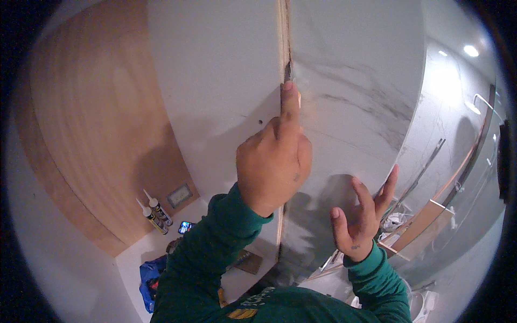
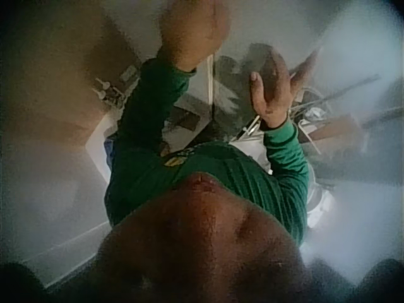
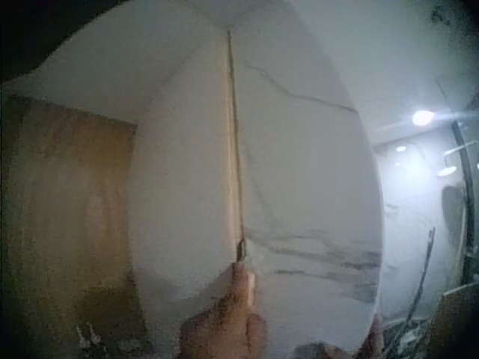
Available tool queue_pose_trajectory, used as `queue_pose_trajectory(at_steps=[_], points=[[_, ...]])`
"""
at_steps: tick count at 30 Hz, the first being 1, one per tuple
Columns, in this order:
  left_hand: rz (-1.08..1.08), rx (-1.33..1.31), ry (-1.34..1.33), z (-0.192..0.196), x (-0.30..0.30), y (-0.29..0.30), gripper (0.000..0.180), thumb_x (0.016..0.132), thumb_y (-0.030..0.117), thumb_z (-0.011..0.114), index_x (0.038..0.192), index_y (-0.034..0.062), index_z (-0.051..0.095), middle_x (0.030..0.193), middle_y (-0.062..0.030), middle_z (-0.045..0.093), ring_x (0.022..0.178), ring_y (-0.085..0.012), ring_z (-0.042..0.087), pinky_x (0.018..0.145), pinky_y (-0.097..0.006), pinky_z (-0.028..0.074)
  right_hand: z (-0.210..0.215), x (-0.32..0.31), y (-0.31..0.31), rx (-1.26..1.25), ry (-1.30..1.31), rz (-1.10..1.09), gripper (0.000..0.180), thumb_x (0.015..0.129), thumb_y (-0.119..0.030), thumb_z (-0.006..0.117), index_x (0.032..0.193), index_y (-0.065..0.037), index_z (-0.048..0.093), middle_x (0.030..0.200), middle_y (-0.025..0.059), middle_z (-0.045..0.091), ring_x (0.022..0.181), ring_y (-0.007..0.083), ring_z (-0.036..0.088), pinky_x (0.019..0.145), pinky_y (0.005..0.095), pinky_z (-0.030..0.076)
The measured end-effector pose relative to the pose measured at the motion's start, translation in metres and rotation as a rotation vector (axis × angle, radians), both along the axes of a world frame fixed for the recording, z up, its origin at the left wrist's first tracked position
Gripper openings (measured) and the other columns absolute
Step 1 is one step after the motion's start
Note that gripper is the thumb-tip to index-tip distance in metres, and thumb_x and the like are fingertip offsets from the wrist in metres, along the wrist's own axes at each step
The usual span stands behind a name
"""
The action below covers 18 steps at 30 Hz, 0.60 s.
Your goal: The person uses a utility knife to cut along the edge of a marble-patterned wall panel and a wooden trim piece. They then use a metal scraper to remove excess material from the seam between the panel and the trim. The person repeatedly switches between the knife and the scraper to refine the edge of the wall panel.
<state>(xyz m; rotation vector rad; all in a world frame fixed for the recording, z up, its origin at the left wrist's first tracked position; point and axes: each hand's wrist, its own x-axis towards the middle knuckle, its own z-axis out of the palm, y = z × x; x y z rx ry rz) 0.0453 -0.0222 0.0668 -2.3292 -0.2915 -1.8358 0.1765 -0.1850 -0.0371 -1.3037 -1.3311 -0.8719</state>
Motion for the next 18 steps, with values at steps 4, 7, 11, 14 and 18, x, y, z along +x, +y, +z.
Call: queue_pose_trajectory(at_steps=[4, 7, 11, 14, 18], points=[[-0.026, -0.077, 0.043, 0.001, -0.002, -0.005, 0.074, 0.089, 0.007, 0.061, 0.158, -0.0005, 0.036, 0.119, -0.0276, 0.070, 0.090, -0.0423, 0.073, 0.078, -0.048, 0.060, 0.002, -0.001, 0.000, -0.005, -0.018, -0.017, 0.056, 0.083, -0.016, 0.075, 0.136, -0.001, 0.063, 0.167, 0.0385, 0.011, 0.156, 0.0538, 0.014, 0.126, 0.0555, 0.015], [0.000, -0.076, 0.068, 0.002, -0.003, -0.006, 0.075, 0.088, 0.007, 0.062, 0.158, -0.0004, 0.036, 0.117, -0.0274, 0.071, 0.090, -0.0424, 0.073, 0.078, -0.048, 0.060, 0.001, -0.001, -0.001, -0.009, -0.013, -0.024, 0.056, 0.084, -0.016, 0.075, 0.137, -0.001, 0.062, 0.167, 0.0381, 0.011, 0.156, 0.0534, 0.013, 0.126, 0.0551, 0.013], [-0.051, -0.061, 0.018, 0.000, -0.003, -0.002, 0.074, 0.089, 0.007, 0.062, 0.158, -0.0005, 0.036, 0.115, -0.0268, 0.071, 0.089, -0.0423, 0.073, 0.077, -0.048, 0.060, 0.002, -0.001, -0.001, -0.012, -0.007, -0.019, 0.057, 0.084, -0.015, 0.075, 0.138, -0.002, 0.062, 0.168, 0.0370, 0.010, 0.157, 0.0525, 0.011, 0.126, 0.0543, 0.012], [-0.082, -0.105, -0.006, -0.002, -0.009, -0.004, 0.074, 0.089, 0.007, 0.062, 0.158, -0.0006, 0.036, 0.113, -0.0258, 0.072, 0.086, -0.0406, 0.073, 0.075, -0.046, 0.060, 0.001, -0.001, -0.002, 0.004, -0.012, -0.006, 0.061, 0.084, -0.013, 0.075, 0.142, -0.003, 0.058, 0.168, 0.0358, 0.010, 0.157, 0.0513, 0.012, 0.126, 0.0550, 0.012], [-0.161, -0.244, -0.035, -0.015, -0.020, -0.018, 0.070, 0.089, 0.008, 0.064, 0.154, -0.0021, 0.039, 0.097, -0.0216, 0.072, 0.075, -0.0367, 0.073, 0.066, -0.043, 0.059, -0.004, 0.006, -0.001, 0.067, -0.022, 0.044, 0.066, 0.084, -0.011, 0.075, 0.146, -0.004, 0.053, 0.168, 0.0343, 0.012, 0.157, 0.0501, 0.014, 0.126, 0.0563, 0.013]])
